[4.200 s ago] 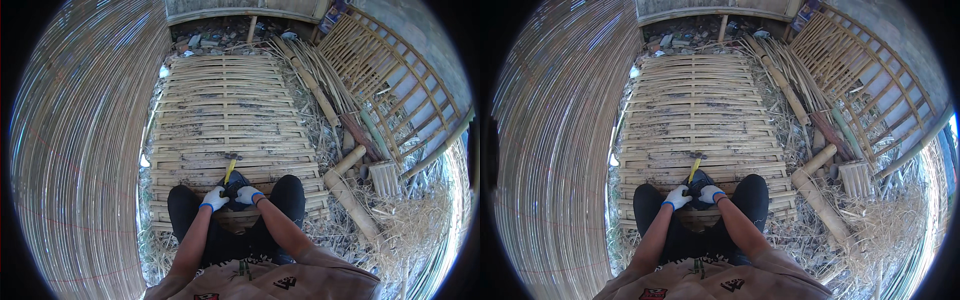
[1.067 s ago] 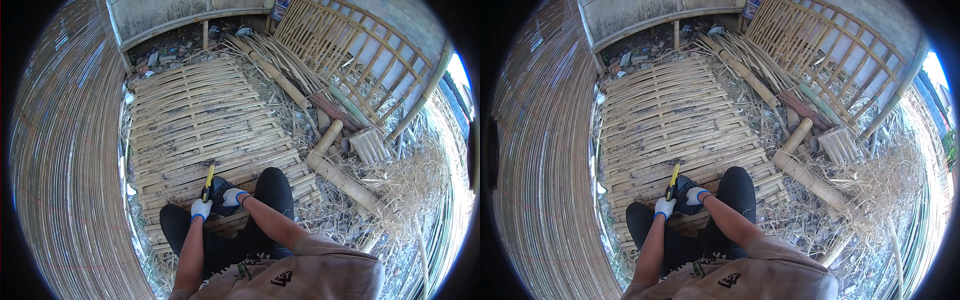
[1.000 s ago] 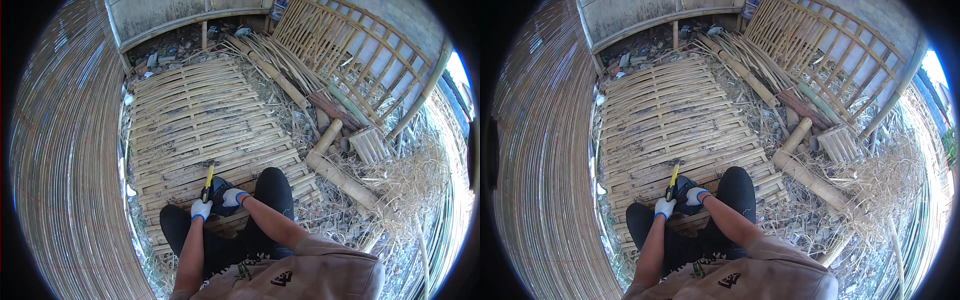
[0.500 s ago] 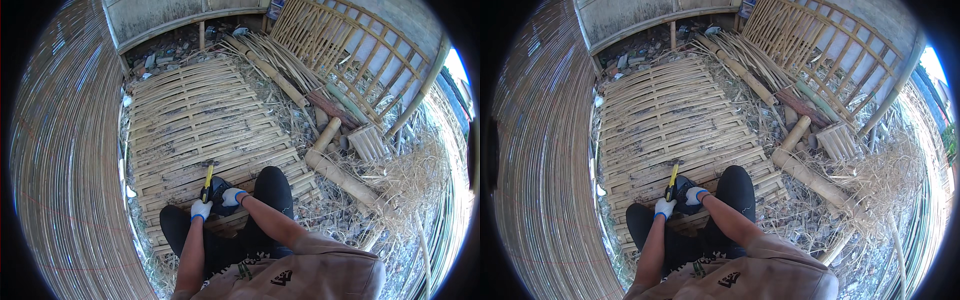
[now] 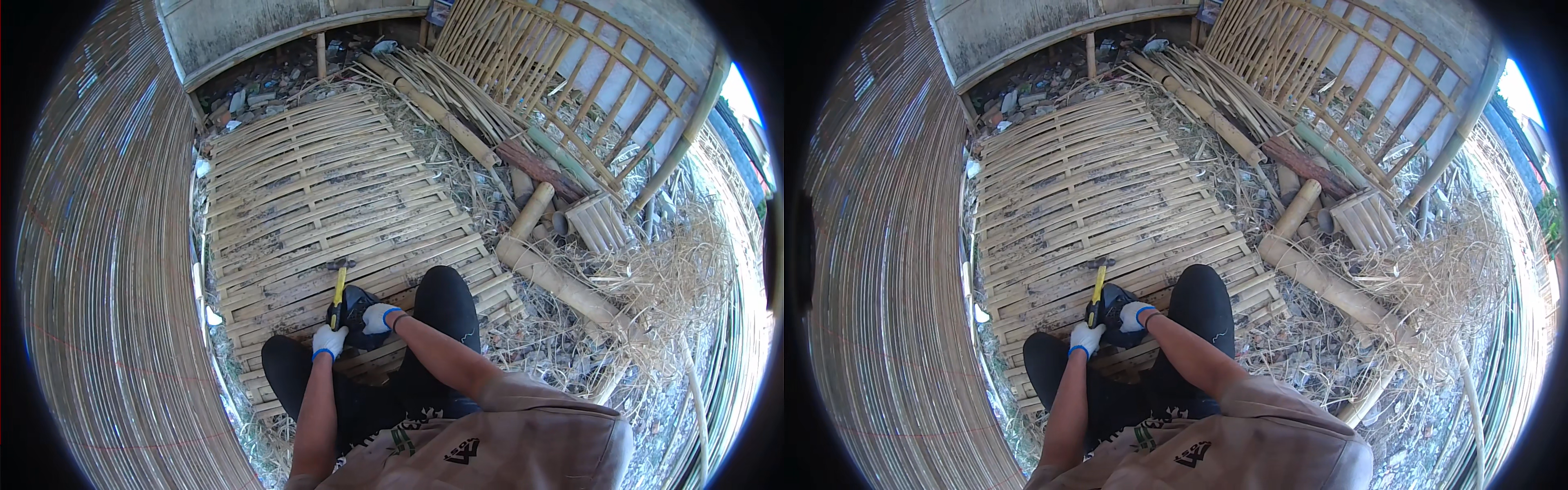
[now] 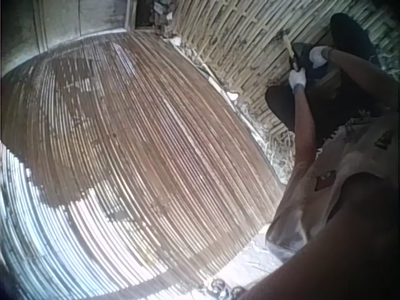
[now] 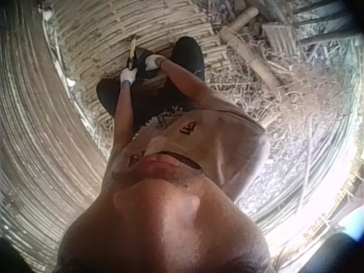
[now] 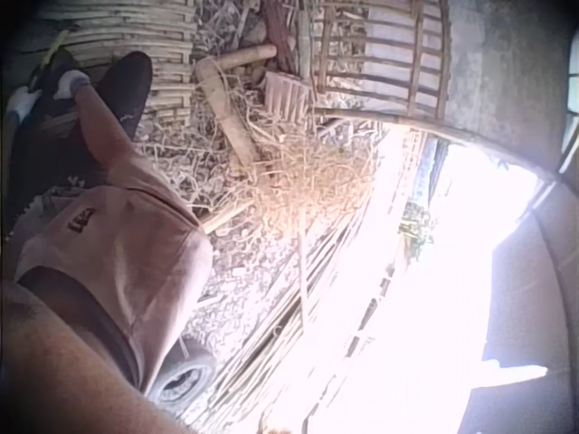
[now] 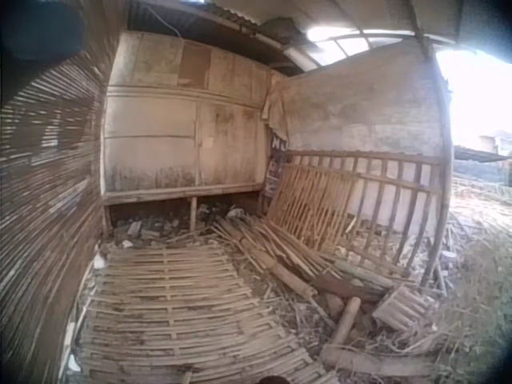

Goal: Nailing rubber straps onto a bamboo mat using a hammer and nails.

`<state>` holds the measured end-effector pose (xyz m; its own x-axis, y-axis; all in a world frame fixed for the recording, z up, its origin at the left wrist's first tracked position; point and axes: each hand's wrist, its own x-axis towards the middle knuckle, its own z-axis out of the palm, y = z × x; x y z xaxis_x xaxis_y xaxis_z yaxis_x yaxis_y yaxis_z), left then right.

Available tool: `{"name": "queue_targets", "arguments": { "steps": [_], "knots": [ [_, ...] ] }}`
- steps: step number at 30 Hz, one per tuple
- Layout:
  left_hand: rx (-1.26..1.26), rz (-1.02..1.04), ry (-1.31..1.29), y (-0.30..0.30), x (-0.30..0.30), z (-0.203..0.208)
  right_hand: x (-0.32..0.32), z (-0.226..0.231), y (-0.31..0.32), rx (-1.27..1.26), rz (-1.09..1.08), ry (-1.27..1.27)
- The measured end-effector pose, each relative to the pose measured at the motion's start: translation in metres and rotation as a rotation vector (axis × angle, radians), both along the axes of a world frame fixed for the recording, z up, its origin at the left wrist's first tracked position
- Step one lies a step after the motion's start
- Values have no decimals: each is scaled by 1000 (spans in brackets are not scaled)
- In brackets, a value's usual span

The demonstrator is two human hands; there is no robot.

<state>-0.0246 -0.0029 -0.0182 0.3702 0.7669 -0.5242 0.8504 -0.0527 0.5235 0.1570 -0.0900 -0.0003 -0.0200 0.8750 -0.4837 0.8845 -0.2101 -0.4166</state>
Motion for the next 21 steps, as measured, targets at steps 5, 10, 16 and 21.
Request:
{"name": "queue_targets", "arguments": {
  "steps": [5, 10, 16, 21],
  "knots": [
    [15, -11, -15, -1, 1, 1, 1, -1, 1, -10, 8, -2],
    [4, -1, -25, -9, 2, 22, 0, 0, 0, -4, 12, 5],
    [51, -2, -51, -7, 2, 17, 1, 0, 1, -6, 16, 1],
    [12, 5, -44, -11, 3, 29, 0, 3, 0, -17, 23, -1]
  ]
}}
